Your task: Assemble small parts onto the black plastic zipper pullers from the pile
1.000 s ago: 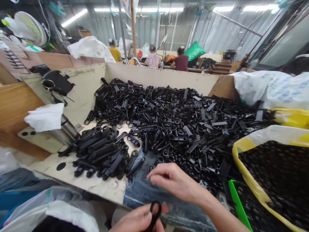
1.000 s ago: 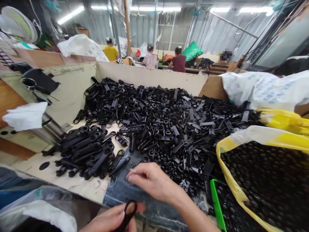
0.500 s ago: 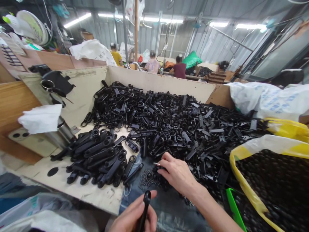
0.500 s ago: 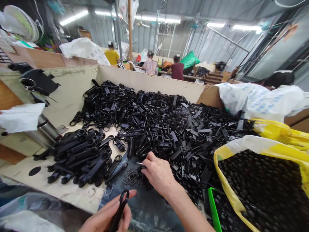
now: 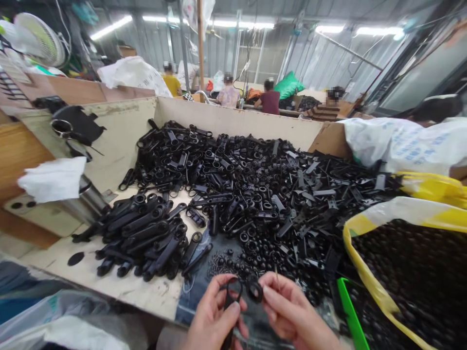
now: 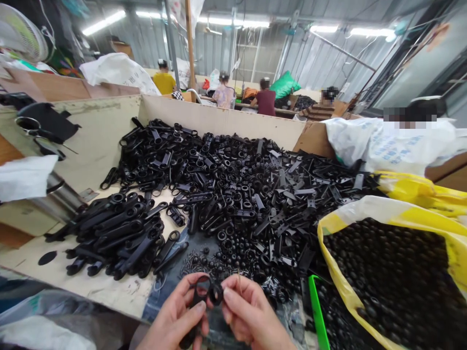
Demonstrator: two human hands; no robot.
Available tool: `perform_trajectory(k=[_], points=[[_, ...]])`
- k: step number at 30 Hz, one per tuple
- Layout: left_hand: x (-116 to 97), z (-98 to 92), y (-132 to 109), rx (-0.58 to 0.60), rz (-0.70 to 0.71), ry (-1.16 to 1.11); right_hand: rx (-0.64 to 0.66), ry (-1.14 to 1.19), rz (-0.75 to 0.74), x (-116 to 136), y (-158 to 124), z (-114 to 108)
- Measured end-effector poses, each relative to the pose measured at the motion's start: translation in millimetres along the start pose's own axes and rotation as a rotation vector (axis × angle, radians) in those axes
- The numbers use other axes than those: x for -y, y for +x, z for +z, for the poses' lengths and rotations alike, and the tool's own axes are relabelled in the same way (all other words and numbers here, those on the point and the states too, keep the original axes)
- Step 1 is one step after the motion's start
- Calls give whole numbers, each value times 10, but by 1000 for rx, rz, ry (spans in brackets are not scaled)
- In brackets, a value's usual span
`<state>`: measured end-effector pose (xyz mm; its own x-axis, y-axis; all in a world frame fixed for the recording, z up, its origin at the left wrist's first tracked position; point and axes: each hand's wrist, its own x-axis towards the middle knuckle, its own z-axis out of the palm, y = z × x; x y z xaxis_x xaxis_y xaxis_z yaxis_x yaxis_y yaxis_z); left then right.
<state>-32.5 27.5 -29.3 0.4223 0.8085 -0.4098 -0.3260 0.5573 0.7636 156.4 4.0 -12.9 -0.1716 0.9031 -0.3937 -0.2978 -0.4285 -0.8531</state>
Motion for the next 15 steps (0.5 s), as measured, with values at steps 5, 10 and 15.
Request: perform_trajectory(k=[5, 10, 15], points=[[172, 15, 21, 73, 0, 152, -36, -15, -52, -319, 9, 27], [268, -32, -5, 114, -63, 290, -116, -394, -245, -220, -109, 30], [352, -5, -19, 95, -40, 273, -180, -859, -702, -278, -230, -128]])
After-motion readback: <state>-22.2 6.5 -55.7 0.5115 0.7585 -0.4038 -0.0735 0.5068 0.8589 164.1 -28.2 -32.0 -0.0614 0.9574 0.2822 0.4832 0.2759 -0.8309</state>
